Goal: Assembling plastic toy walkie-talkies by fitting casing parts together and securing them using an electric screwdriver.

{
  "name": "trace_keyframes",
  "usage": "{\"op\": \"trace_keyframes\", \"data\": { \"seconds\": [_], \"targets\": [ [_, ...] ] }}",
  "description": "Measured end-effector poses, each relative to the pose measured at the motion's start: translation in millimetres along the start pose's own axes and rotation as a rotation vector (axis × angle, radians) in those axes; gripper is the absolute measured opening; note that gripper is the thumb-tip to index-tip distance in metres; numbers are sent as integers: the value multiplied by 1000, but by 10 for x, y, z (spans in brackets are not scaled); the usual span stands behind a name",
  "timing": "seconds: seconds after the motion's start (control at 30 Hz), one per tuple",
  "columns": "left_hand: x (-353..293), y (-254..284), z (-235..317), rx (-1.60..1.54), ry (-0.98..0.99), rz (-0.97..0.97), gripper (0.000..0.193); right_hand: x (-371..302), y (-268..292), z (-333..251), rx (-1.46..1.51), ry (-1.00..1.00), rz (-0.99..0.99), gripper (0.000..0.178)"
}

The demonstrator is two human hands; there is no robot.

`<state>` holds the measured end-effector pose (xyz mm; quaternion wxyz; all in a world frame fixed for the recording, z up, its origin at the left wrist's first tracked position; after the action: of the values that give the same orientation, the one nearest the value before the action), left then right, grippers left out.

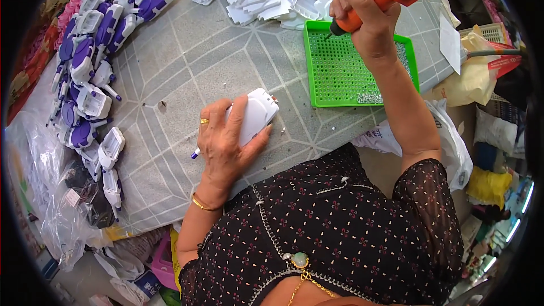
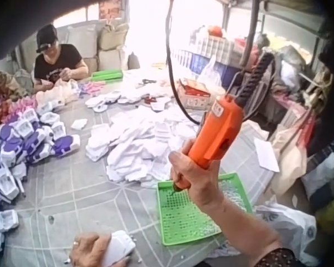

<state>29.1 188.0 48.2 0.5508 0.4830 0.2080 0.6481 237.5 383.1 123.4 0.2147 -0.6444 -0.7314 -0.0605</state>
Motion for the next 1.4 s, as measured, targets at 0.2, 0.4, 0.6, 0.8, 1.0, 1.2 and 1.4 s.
{"op": "trace_keyframes", "data": {
  "seconds": [0.2, 0.4, 0.6, 0.8, 1.0, 1.2, 1.4],
  "targets": [
    [39, -17, -7, -12, 13, -10, 65, 56, -48, 102, 5, 31, -42, 17],
    [21, -18, -39, -21, 18, -5, 66, 51, -80, 161, 23, 39, -53, 17],
    [46, -40, -44, -36, 8, -6, 67, 74, -105, 107, 642, 622, -441, 18],
    [28, 4, -66, -21, 33, 30, 65, -4, 78, 312, 123, 48, -226, 17],
    [28, -8, -85, -18, 32, 35, 66, 33, -50, 157, 69, 108, -90, 18],
    [40, -4, -82, -16, 32, 30, 67, -1, -34, 258, 70, 50, -169, 17],
    [58, -2, -73, -7, 25, 16, 67, -6, -45, 238, 78, 91, -226, 18]
  ]
}}
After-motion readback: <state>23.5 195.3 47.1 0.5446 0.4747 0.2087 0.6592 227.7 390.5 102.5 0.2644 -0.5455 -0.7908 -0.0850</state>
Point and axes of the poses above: each hand's wrist, its own x-axis towards the middle knuckle, its own y-axis out of the back of the hand, z = x × y, the point moved 9 cm from there along x, towards the middle knuckle, and after that the axes turned 1 degree about x, right-handed, at the moved point
